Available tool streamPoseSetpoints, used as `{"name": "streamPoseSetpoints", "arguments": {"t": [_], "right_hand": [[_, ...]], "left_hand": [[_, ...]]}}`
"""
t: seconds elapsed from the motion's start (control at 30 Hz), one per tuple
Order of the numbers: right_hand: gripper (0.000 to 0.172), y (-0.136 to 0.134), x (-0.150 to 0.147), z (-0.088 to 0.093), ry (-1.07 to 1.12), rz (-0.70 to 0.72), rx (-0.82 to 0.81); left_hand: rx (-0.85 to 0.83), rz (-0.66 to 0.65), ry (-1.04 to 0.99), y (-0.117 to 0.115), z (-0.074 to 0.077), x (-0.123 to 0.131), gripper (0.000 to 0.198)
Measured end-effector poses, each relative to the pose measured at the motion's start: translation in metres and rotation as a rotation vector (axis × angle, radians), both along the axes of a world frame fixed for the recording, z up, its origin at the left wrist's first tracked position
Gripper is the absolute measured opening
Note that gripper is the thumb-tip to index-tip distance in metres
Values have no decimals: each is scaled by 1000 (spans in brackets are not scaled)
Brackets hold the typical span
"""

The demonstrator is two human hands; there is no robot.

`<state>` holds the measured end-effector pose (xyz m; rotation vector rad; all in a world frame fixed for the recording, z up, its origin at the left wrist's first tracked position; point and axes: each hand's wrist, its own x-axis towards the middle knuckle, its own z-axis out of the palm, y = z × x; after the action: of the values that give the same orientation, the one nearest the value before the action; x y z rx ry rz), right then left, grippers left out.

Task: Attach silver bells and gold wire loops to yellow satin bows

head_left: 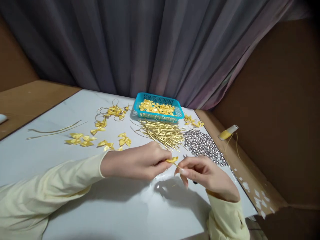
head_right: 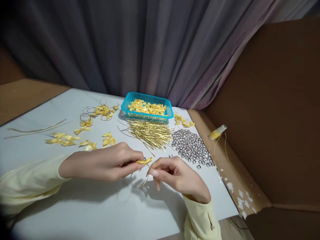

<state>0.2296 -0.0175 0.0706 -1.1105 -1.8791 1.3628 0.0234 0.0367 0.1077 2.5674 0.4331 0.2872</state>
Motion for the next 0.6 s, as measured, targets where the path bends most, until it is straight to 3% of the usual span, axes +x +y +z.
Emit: {"name": "streamPoseSetpoints", "arguments": {"t": [0.13, 0.3, 0.4, 0.6], "right_hand": [[25, -4, -3, 1, -192, -55, 215], [20, -8, -13, -4, -168, -230, 422], [18, -9, -17, -6, -138, -296, 413], [19, -9, -18, -11, -59, -354, 270]], "left_hand": [[-248, 8, 75, 7, -1, -1, 25], [-726, 44, 223, 17, -5, -1, 24], [-856, 37, 237, 21, -5, 0, 26], [-941, -3, 240, 25, -4, 2, 25]]}}
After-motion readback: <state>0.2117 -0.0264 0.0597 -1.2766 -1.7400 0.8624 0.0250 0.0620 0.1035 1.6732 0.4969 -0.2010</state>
